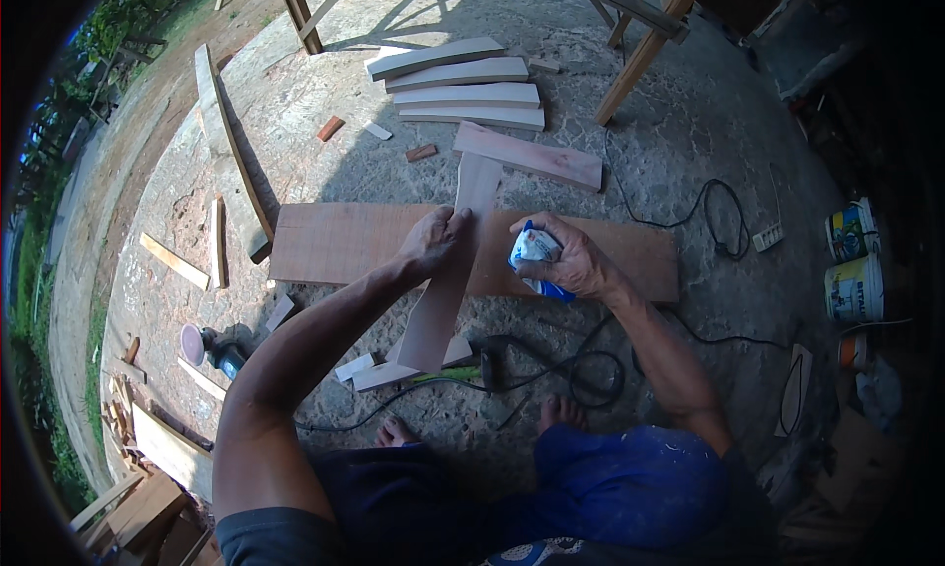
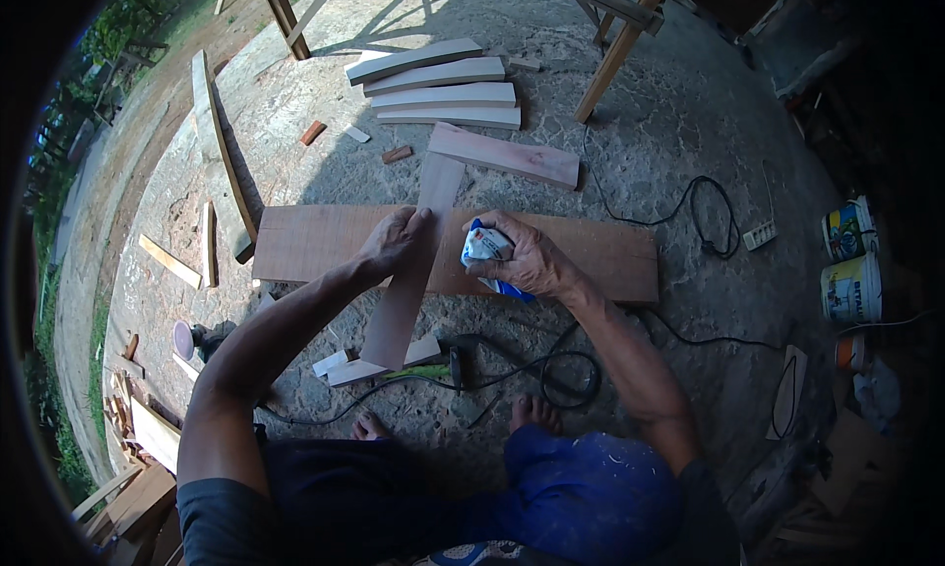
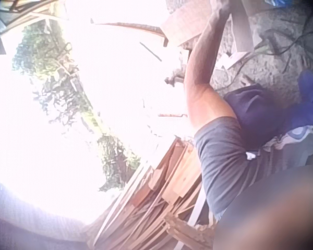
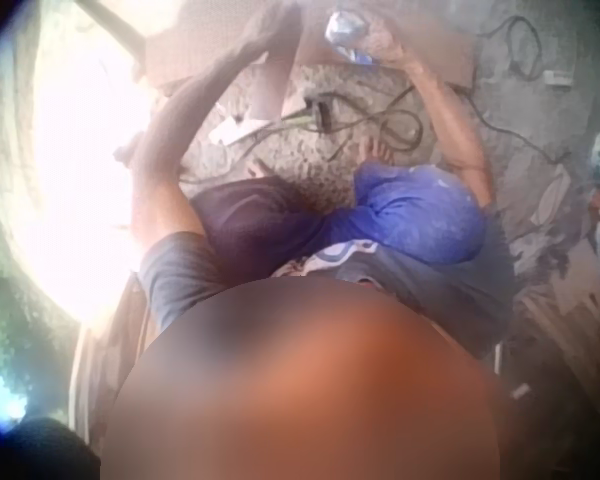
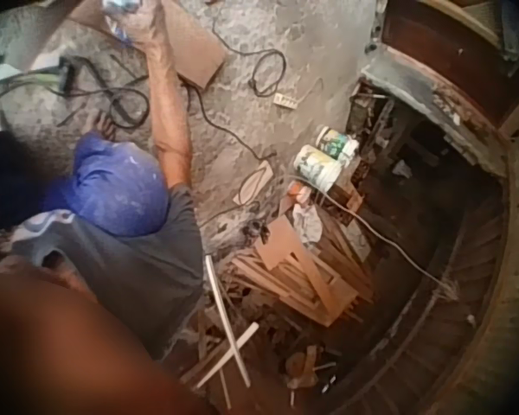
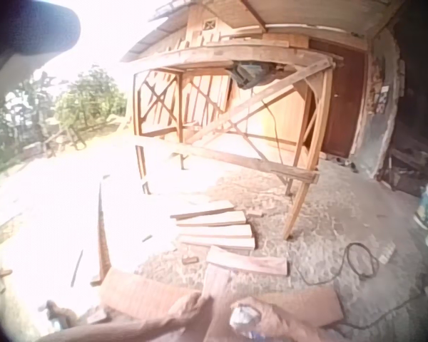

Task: The person sits on the floor and applies glue from a tube to the edge of a wooden plank. They then press a second plank onto the glued edge to form a joint and use a hammer to tap the pieces together, securing the assembly.

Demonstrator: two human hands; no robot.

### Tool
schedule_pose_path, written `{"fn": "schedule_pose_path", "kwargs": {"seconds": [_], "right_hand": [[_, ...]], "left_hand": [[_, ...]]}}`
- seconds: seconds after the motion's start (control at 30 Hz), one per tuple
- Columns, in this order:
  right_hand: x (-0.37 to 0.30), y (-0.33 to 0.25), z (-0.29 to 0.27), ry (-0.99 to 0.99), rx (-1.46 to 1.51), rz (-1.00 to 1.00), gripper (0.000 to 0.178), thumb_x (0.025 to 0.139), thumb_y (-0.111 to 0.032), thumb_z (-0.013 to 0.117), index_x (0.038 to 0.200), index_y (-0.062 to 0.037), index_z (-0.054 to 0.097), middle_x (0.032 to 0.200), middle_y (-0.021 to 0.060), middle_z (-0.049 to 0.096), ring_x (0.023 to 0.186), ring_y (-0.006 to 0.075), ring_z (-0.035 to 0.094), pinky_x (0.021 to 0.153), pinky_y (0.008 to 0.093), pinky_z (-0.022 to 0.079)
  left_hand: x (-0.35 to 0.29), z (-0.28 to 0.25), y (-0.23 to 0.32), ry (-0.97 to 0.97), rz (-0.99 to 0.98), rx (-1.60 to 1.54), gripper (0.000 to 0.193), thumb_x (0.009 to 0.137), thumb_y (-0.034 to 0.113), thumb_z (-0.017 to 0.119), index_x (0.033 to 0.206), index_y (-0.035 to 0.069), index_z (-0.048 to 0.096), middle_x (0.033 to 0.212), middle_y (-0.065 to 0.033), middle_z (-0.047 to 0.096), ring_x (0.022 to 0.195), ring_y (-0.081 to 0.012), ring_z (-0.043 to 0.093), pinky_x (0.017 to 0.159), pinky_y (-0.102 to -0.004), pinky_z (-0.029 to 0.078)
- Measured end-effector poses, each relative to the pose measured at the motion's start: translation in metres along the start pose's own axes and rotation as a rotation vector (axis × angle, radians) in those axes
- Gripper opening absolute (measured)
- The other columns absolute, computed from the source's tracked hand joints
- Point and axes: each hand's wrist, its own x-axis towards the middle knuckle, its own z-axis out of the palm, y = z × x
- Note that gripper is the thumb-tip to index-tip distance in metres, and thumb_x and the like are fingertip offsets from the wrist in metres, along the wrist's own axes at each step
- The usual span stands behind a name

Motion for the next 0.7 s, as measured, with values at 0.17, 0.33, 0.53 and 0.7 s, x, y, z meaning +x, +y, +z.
{"fn": "schedule_pose_path", "kwargs": {"seconds": [0.17, 0.33, 0.53, 0.7], "right_hand": [[0.0, 0.006, 0.001, 0.036, -0.041, -0.159, 0.055, 0.087, -0.025, 0.083, 0.131, -0.0103, 0.055, 0.115, 0.0017, 0.061, 0.104, 0.0124, 0.058, 0.094, 0.0304, 0.049], [0.0, 0.017, -0.003, 0.059, 0.091, -0.092, 0.059, 0.089, -0.017, 0.079, 0.139, -0.0082, 0.05, 0.123, 0.0053, 0.062, 0.111, 0.0139, 0.059, 0.099, 0.031, 0.048], [0.003, 0.019, -0.004, 0.047, 0.007, -0.138, 0.077, 0.091, -0.01, 0.075, 0.156, -0.0075, 0.034, 0.132, 0.0101, 0.062, 0.119, 0.0151, 0.059, 0.105, 0.0318, 0.046], [0.002, 0.015, -0.005, 0.028, -0.096, -0.11, 0.084, 0.091, -0.008, 0.074, 0.159, -0.0063, 0.026, 0.137, 0.0101, 0.061, 0.122, 0.0155, 0.058, 0.108, 0.0332, 0.045]], "left_hand": [[-0.005, -0.003, -0.011, 0.257, 0.197, 0.349, 0.038, 0.101, 0.034, 0.055, 0.121, 0.002, 0.059, 0.108, -0.0148, 0.066, 0.098, -0.0281, 0.065, 0.087, -0.0389, 0.051], [-0.041, 0.011, 0.061, -0.089, 0.509, -0.111, 0.029, 0.099, 0.022, 0.066, 0.121, 0.005, 0.061, 0.11, -0.0072, 0.065, 0.098, -0.0151, 0.063, 0.083, -0.0316, 0.051], [-0.044, 0.023, 0.077, -0.091, 0.468, -0.114, 0.022, 0.096, 0.016, 0.07, 0.113, 0.003, 0.064, 0.103, -0.0044, 0.067, 0.093, -0.0103, 0.063, 0.081, -0.0284, 0.052], [-0.039, 0.028, 0.074, -0.111, 0.374, -0.207, 0.016, 0.095, 0.01, 0.07, 0.108, 0.001, 0.064, 0.094, -0.0044, 0.069, 0.086, -0.0099, 0.064, 0.078, -0.0278, 0.052]]}}
